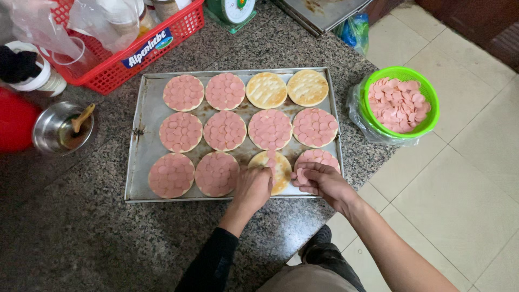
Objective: The person places thin pink slices onto round bread bases arranged on a metal tray. They pick slices from a green colander and arrange them in overlapping layers to cover each base.
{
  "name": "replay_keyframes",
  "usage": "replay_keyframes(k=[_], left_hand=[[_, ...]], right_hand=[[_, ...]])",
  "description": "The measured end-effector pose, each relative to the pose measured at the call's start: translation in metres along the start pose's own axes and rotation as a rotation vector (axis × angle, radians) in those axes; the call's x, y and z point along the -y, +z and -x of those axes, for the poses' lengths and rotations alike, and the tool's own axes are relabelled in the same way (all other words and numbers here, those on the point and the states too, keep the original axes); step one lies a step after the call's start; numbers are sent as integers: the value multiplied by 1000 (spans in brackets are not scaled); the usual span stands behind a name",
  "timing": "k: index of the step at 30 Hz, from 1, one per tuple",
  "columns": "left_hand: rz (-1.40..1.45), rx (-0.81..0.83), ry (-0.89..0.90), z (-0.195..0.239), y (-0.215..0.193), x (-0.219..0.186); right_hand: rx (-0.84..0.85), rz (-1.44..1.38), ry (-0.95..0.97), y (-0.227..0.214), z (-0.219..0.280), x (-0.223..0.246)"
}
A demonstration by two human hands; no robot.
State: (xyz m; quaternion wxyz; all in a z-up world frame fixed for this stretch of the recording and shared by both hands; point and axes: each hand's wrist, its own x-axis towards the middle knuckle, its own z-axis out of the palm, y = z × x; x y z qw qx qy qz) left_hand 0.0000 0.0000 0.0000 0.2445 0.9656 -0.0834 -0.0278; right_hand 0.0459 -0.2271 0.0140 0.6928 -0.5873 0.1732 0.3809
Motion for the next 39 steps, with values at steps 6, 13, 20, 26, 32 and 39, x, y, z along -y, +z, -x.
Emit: replay_keyframes(k=[6, 13, 20, 26, 32, 39], left_hand=[[-63, -125, 50, 3, 6, -2], [-8, -237, 89, 24, 0, -7], [-19, -206, 92, 23, 4, -12], [277, -212, -11, 17, -17, -19], [198, -295, 238, 8, -47, -35], [36, -306, 275, 10, -54, -35]], right_hand=[[0, 9, 30, 2, 6, 2], [-3, -5, 30, 1, 1, -4], [-7, -83, 23, 3, 0, -4], [50, -60, 3, 6, 5, 5], [188, 17, -22, 17, 5, 5], [219, 131, -45, 18, -2, 1]])
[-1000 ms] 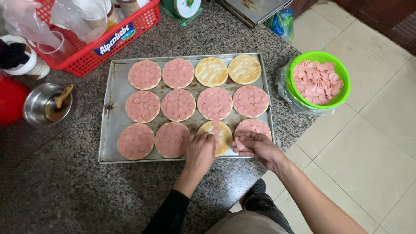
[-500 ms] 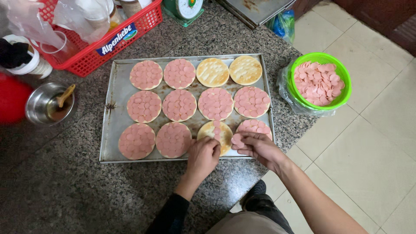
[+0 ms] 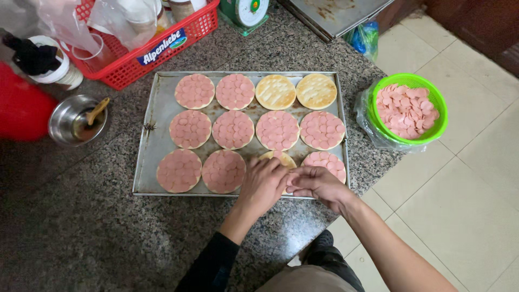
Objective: The person places thin pink slices onto round bread bases arranged on a metal tray. They pick slices from a green colander and arrange them in overlapping layers to cover each base.
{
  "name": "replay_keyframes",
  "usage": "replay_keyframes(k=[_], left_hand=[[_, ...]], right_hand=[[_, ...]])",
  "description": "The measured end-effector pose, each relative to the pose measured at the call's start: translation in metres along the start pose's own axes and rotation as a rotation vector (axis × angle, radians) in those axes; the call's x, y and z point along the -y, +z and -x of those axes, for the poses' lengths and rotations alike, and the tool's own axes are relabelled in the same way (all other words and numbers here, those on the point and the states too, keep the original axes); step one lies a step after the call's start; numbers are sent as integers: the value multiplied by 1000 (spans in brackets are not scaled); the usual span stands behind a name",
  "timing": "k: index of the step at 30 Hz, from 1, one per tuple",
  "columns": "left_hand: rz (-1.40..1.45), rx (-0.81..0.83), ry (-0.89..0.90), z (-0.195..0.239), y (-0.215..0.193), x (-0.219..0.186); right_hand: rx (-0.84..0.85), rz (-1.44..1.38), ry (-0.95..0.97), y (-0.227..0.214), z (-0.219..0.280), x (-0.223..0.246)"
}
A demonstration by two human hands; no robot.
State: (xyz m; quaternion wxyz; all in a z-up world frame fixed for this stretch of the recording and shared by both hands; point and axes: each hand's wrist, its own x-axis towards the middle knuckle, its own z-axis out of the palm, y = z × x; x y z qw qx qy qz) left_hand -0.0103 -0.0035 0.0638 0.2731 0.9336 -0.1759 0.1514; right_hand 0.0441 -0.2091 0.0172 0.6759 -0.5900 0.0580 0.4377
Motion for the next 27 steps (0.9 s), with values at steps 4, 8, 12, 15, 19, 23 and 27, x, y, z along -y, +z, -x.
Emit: replay_keyframes(k=[4, 8, 12, 15, 19, 23, 27], left_hand=[[74, -141, -179, 13, 4, 4], [74, -172, -380, 29, 10, 19], [168, -154, -329, 44, 24, 23], [259, -9, -303, 49, 36, 18], [91, 7, -366, 50, 44, 12], [22, 3, -375, 50, 43, 10], [56, -82, -426, 42, 34, 10]], right_hand=[[-55, -46, 14, -2, -5, -6], [-126, -71, 11, -12, -3, -11], [-214, -114, 55, -20, -5, -17], [-212, -104, 65, -23, -6, -20], [-202, -94, 70, -22, -3, -21], [-214, -119, 85, -18, 2, -18], [-222, -171, 93, -12, 0, -13]])
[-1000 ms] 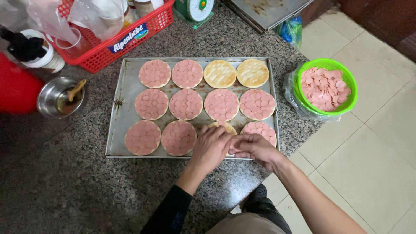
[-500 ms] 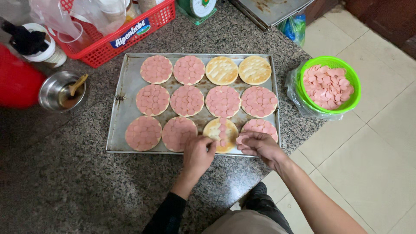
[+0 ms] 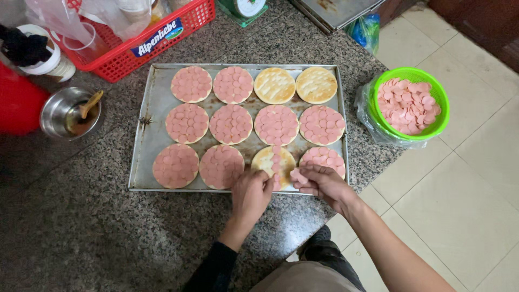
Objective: The person places thin pink slices onto round bread bases arranged on a metal tray. They pick slices from a green colander and arrange them in overlapping layers to cover each base.
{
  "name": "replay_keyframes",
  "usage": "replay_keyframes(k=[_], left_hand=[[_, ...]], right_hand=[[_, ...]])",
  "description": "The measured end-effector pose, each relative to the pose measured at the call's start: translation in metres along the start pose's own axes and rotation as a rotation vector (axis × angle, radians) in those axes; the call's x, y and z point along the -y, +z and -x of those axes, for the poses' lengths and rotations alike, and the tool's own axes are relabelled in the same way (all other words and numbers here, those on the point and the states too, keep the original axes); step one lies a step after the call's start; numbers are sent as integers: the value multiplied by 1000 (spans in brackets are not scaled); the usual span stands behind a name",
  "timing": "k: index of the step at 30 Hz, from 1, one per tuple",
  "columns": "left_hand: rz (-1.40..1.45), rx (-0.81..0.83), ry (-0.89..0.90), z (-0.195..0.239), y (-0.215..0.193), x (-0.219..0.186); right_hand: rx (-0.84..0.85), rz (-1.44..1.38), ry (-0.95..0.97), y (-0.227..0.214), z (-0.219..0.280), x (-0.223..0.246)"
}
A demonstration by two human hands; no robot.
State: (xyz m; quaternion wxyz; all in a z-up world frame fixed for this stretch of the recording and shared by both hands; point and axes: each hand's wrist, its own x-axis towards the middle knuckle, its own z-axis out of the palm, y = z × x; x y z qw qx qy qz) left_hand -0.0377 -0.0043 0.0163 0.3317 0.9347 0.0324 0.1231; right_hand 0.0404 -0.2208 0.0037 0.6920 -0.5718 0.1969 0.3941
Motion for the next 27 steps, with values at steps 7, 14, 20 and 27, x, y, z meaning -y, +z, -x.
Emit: replay_keyframes(k=[7, 14, 20, 27], left_hand=[[337, 30, 13, -30, -17, -8], [469, 83, -197, -39, -2, 5], [280, -55, -207, -49, 1, 44], [283, 1, 57, -69, 18, 37]], right_hand=[[150, 46, -106, 19, -2, 10], [67, -3, -88, 30, -19, 13], [-85, -118, -101, 21, -28, 18], [-238, -185, -129, 28, -17, 37]])
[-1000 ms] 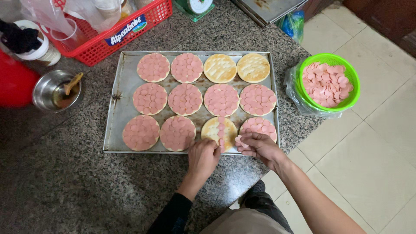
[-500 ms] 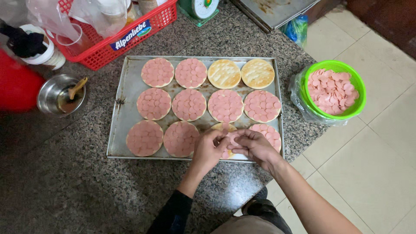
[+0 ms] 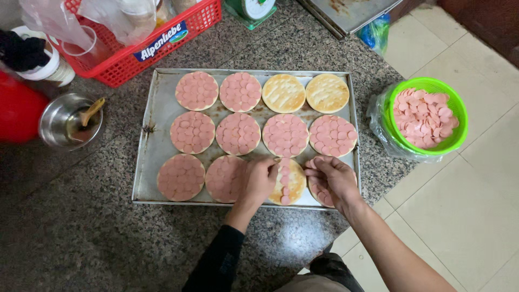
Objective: The person places thin pink slices onto round bread bases arranged on a metal tray. They pick slices from a green colander and arrange them in overlapping layers to cover each base.
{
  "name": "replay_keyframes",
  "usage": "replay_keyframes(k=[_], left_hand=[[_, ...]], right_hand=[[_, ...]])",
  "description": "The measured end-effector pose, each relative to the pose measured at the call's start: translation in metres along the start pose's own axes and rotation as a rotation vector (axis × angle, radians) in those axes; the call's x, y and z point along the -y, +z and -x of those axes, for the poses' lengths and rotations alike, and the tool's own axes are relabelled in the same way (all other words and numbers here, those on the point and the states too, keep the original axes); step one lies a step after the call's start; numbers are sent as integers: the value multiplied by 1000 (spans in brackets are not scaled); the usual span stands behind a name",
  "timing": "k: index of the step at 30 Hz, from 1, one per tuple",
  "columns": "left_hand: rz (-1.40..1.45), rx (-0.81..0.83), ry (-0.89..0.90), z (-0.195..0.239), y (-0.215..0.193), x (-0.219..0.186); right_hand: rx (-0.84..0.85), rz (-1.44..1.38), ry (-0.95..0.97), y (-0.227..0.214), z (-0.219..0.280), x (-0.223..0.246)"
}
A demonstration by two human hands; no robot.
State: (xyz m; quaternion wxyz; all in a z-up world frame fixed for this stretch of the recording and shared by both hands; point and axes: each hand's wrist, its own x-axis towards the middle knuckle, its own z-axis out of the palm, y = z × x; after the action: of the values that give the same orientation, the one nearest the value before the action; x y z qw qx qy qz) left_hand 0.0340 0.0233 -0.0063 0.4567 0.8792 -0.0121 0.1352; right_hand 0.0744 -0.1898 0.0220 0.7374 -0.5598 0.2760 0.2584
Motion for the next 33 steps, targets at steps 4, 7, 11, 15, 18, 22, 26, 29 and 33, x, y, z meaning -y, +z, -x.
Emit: replay_keyframes(k=[4, 7, 11, 15, 18, 22, 26, 29, 33], left_hand=[[-265, 21, -125, -3, 3, -4], [-290, -5, -110, -2, 3, -3], [-334, -23, -104, -1, 5, 0], [-376, -84, -29, 1, 0, -6], [-526, -166, 84, 3, -11, -18], [-31, -56, -15, 1, -22, -39], [19, 37, -4, -1, -30, -52], [1, 19, 20, 0, -34, -53], [90, 23, 1, 6, -38, -43]], right_hand=[[-21, -29, 28, 2, 4, 3], [23, -66, 25, 1, 4, 3], [58, -75, 57, -2, -3, -1], [91, 10, 61, -6, -12, -7], [159, -84, 56, -5, -18, -12], [278, -84, 23, -2, -17, -16], [324, 24, 2, 13, -13, -17], [339, 101, 17, 18, -11, -15], [295, 116, 37, 19, -12, -19]])
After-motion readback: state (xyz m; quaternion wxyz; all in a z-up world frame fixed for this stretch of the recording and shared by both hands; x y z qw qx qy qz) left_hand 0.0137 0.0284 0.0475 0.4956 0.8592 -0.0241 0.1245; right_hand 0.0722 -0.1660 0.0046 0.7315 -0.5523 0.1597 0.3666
